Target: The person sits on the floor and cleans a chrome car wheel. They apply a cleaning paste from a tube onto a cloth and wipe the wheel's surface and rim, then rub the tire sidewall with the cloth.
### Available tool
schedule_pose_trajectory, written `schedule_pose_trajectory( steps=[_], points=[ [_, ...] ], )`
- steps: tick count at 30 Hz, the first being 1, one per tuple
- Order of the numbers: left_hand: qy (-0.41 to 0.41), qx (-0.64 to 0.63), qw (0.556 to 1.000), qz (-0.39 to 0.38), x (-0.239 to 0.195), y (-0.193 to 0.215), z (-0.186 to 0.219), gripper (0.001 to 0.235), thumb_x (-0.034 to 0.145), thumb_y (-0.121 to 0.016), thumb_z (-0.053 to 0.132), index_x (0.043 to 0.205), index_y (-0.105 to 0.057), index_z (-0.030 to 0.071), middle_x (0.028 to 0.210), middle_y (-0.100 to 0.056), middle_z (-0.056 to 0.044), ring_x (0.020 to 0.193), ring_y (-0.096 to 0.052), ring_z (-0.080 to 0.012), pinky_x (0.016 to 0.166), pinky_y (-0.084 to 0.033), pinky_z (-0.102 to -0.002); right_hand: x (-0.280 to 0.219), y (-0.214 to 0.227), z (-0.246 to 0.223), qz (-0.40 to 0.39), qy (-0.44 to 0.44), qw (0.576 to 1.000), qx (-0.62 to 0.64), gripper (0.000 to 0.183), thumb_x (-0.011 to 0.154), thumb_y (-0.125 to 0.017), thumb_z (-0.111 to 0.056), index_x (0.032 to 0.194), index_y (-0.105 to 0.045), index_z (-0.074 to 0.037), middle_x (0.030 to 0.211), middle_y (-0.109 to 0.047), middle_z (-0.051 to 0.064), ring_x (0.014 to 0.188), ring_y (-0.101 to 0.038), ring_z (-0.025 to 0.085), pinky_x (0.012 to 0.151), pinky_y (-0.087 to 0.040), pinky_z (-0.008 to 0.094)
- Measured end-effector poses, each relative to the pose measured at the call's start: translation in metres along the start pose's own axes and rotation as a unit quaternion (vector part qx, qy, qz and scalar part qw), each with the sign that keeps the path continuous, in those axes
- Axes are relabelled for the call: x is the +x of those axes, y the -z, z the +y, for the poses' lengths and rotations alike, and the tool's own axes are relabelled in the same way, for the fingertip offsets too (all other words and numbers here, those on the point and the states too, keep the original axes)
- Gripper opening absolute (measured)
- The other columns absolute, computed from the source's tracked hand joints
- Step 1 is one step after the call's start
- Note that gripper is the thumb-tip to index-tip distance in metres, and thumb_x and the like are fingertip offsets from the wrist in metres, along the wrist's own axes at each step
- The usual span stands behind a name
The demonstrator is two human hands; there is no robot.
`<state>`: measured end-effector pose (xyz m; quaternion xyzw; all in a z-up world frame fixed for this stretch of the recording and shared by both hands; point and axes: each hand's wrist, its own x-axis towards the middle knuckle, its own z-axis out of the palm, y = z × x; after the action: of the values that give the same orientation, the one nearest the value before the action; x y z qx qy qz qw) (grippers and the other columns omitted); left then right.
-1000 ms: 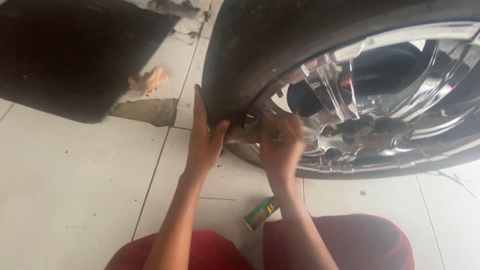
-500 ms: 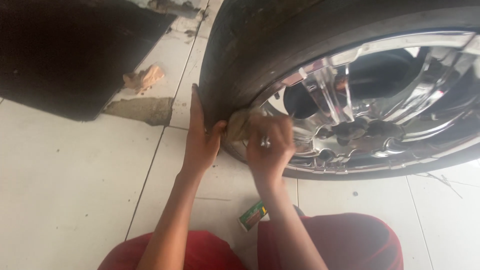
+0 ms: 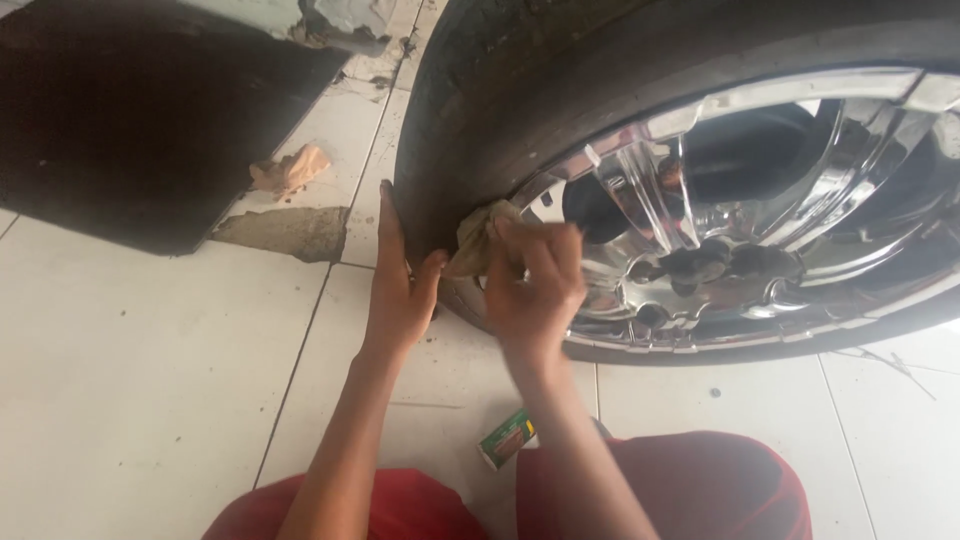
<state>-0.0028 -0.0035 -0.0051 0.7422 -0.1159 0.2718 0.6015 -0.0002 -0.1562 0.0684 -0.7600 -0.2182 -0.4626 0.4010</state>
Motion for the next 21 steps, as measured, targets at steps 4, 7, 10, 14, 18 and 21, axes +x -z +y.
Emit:
schedule_pose_trajectory(
  steps=[4,7,10,14,18,21],
  points=[
    [0.007,0.032,0.999,0.003,0.001,-0.001,0.004,0.082,0.108,-0.058,0.023,0.166,-0.005,0.002,0.176,-0.008,-0.023,0.165,-0.013,-0.0382,0.134,-0.021,-0.049,0.064,0.054,-0.037,0.064,-0.036,0.992,0.099,0.013,0.094,-0.066,0.004,0.096,-0.070,-0.008,0.100,-0.067,0.004,0.091,-0.067,0.018,0.080,-0.058,0.032],
    [-0.019,0.047,0.999,0.006,-0.003,-0.001,-0.009,0.083,0.109,-0.058,0.023,0.167,-0.002,0.003,0.176,-0.007,-0.021,0.165,-0.011,-0.0375,0.135,-0.019,-0.050,0.078,0.060,-0.017,0.073,0.114,0.977,-0.166,0.014,0.103,-0.074,0.008,0.100,-0.069,-0.005,0.101,-0.064,0.005,0.093,-0.062,0.018,0.081,-0.051,0.034],
    [-0.024,0.053,0.998,0.004,-0.003,0.000,-0.011,0.083,0.110,-0.058,0.024,0.166,0.000,0.005,0.175,-0.006,-0.020,0.165,-0.010,-0.0370,0.134,-0.018,-0.050,0.069,0.037,-0.020,0.085,0.063,0.987,-0.125,0.012,0.102,-0.076,0.004,0.100,-0.069,-0.005,0.096,-0.060,0.004,0.087,-0.057,0.015,0.075,-0.046,0.031],
    [-0.024,0.035,0.999,-0.006,0.000,0.000,0.005,0.083,0.109,-0.058,0.022,0.167,-0.001,0.006,0.177,-0.005,-0.019,0.165,-0.010,-0.0365,0.135,-0.017,-0.050,0.080,0.065,-0.033,0.053,-0.009,0.997,-0.054,0.008,0.098,-0.078,0.001,0.100,-0.072,-0.004,0.096,-0.059,0.005,0.082,-0.056,0.012,0.072,-0.045,0.028],
    [0.006,0.020,1.000,-0.001,-0.002,-0.003,0.001,0.085,0.107,-0.058,0.021,0.166,0.001,0.006,0.176,-0.004,-0.020,0.164,-0.008,-0.0368,0.133,-0.016,-0.050,0.098,0.095,-0.010,0.062,0.033,0.991,-0.114,0.009,0.105,-0.077,0.000,0.102,-0.071,-0.006,0.099,-0.066,0.005,0.086,-0.063,0.013,0.076,-0.050,0.027],
    [0.002,0.040,0.999,0.001,-0.001,-0.001,-0.007,0.086,0.107,-0.058,0.020,0.166,0.002,0.005,0.176,-0.005,-0.021,0.164,-0.009,-0.0366,0.133,-0.017,-0.050,0.093,0.077,-0.005,0.101,0.083,0.981,-0.142,0.012,0.108,-0.076,0.002,0.102,-0.069,-0.006,0.098,-0.068,0.006,0.090,-0.064,0.018,0.083,-0.051,0.032]
  ],
)
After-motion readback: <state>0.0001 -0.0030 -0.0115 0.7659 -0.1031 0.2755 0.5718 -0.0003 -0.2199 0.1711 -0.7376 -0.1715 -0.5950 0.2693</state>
